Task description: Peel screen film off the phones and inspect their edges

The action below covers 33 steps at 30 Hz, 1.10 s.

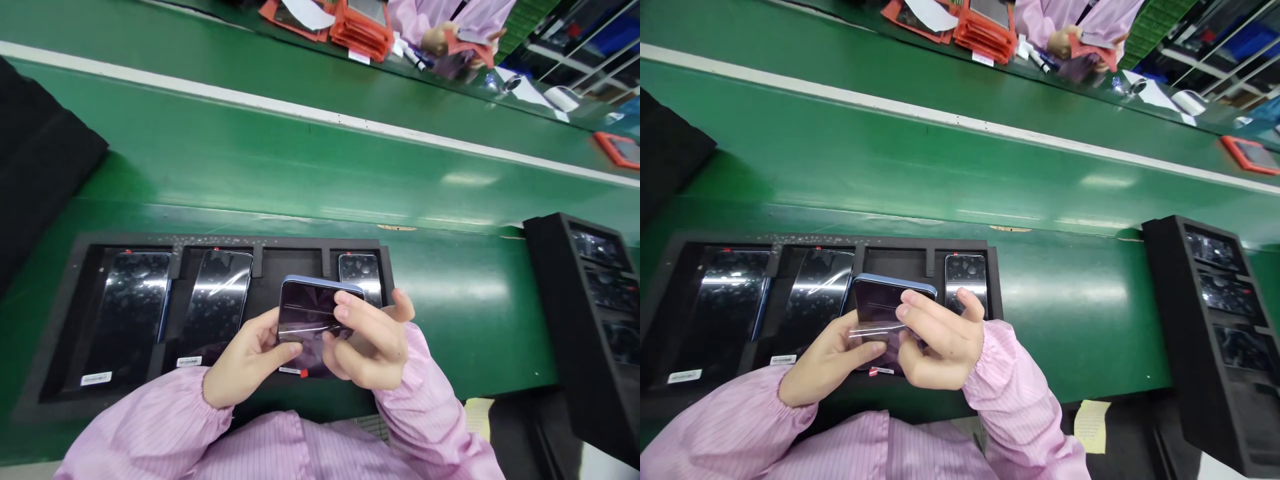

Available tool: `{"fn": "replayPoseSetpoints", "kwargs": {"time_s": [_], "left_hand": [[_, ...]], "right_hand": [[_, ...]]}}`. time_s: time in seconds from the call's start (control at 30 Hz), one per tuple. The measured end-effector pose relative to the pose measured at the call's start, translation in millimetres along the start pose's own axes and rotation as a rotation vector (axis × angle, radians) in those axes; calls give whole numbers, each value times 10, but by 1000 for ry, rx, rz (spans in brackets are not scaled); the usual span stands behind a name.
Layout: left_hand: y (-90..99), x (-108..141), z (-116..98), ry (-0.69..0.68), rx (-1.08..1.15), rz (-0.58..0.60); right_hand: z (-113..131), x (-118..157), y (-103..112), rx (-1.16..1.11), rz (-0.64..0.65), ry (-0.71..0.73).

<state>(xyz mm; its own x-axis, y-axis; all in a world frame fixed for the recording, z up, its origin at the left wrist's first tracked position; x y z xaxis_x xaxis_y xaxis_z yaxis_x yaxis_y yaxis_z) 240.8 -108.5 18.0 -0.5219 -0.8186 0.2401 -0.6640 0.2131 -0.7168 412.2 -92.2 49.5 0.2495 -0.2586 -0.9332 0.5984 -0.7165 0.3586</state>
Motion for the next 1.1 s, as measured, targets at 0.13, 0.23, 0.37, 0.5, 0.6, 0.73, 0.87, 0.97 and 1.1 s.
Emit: {"fn": "replayPoseSetpoints", "kwargs": {"time_s": [0.13, 0.23, 0.37, 0.5, 0.6, 0.73, 0.87, 0.97, 1.1], "left_hand": [[53, 2, 56, 13, 50, 24], [57, 1, 55, 10, 123, 25], [25, 1, 22, 45, 223, 22], [21, 11, 15, 63, 249, 34], [37, 15, 25, 71, 257, 40], [47, 11, 34, 84, 262, 33], [32, 8, 35, 79, 267, 26], [24, 6, 28, 71, 287, 20], [44, -1, 18, 86, 349, 19]], "right_hand": [[-13, -24, 40, 36, 8, -67], [-5, -38, 79, 32, -4, -77], [-13, -41, 157, 54, 37, -30], [-24, -32, 202, 91, 109, -3], [-17, -12, 191, 108, 79, -20], [-15, 11, 189, 88, 44, -16], [-33, 13, 278, 60, 152, 40], [-37, 17, 360, 50, 251, 60], [-23, 0, 361, 48, 299, 53]]}}
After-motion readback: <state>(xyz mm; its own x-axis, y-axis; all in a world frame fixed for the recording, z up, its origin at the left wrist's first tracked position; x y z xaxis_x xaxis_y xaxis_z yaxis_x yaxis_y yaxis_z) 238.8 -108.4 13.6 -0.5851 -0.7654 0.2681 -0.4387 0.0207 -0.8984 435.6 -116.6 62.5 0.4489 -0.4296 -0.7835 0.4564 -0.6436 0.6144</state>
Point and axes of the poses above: each hand's wrist, its own x-axis away from the middle knuckle, its own y-axis out of the back of the hand, z = x × y, the point moved 2 cm from there along -x, towards the middle knuckle, and after that the axes turned 13 degrees about x, right-handed, at the moved point
